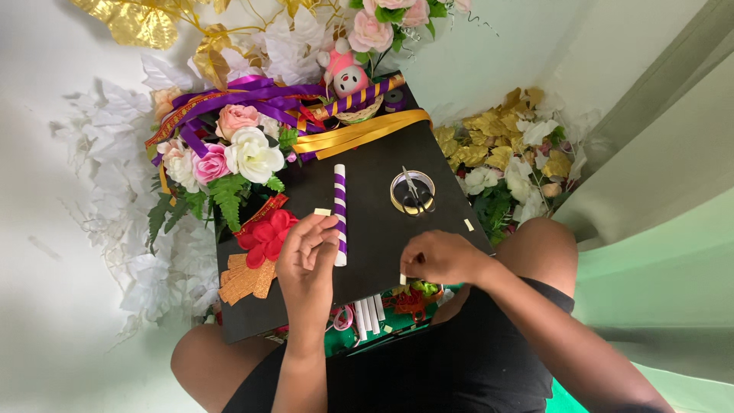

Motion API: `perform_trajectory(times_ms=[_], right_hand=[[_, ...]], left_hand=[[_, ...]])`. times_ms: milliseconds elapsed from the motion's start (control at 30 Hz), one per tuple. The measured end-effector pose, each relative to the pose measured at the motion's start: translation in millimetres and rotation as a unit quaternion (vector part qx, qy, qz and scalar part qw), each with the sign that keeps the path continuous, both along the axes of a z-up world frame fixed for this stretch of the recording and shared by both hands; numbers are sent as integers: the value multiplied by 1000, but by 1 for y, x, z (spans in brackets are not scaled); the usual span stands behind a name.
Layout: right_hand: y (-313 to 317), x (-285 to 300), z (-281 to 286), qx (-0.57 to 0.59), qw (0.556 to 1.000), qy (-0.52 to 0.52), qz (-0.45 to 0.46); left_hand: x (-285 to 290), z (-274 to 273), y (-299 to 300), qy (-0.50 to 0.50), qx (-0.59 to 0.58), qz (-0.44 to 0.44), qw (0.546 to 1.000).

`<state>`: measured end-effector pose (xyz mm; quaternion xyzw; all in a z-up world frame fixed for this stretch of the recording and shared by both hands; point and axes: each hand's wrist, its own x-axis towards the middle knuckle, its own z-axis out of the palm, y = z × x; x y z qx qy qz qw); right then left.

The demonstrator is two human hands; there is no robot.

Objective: The person wraps purple and yellow ribbons around a white tube and secures them with adhesive tape using scissors.

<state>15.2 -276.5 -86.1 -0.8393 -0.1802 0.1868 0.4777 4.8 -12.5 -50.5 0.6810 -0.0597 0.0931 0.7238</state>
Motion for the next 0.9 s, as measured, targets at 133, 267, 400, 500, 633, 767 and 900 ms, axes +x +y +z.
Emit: perform_trajectory(times_ms=[133,267,400,500,633,767,900], right_hand=[[0,-6,-36,-280,946,-162,24],[10,-10,-54,-372,902,-220,14],[15,-11,-56,-371,897,-220,-94],[19,-8,-14,-187,951,-179,-168],[23,-7,70,126,971,-187,-78],[33,-8,80,79,966,-240,-49],[32,-6,70,15,942,-333,-41]], left_hand=[[1,4,-5,-4,2,3,1000],[4,-1,-7,-15,-2,6,1000],[9,-14,-5,-15,21,13,1000],[6,-12,-5,-29,64,11,998],[7,13,-7,-124,190,-48,973],[11,8,-6,-199,326,-52,923],[11,9,-9,-218,381,-82,895]])
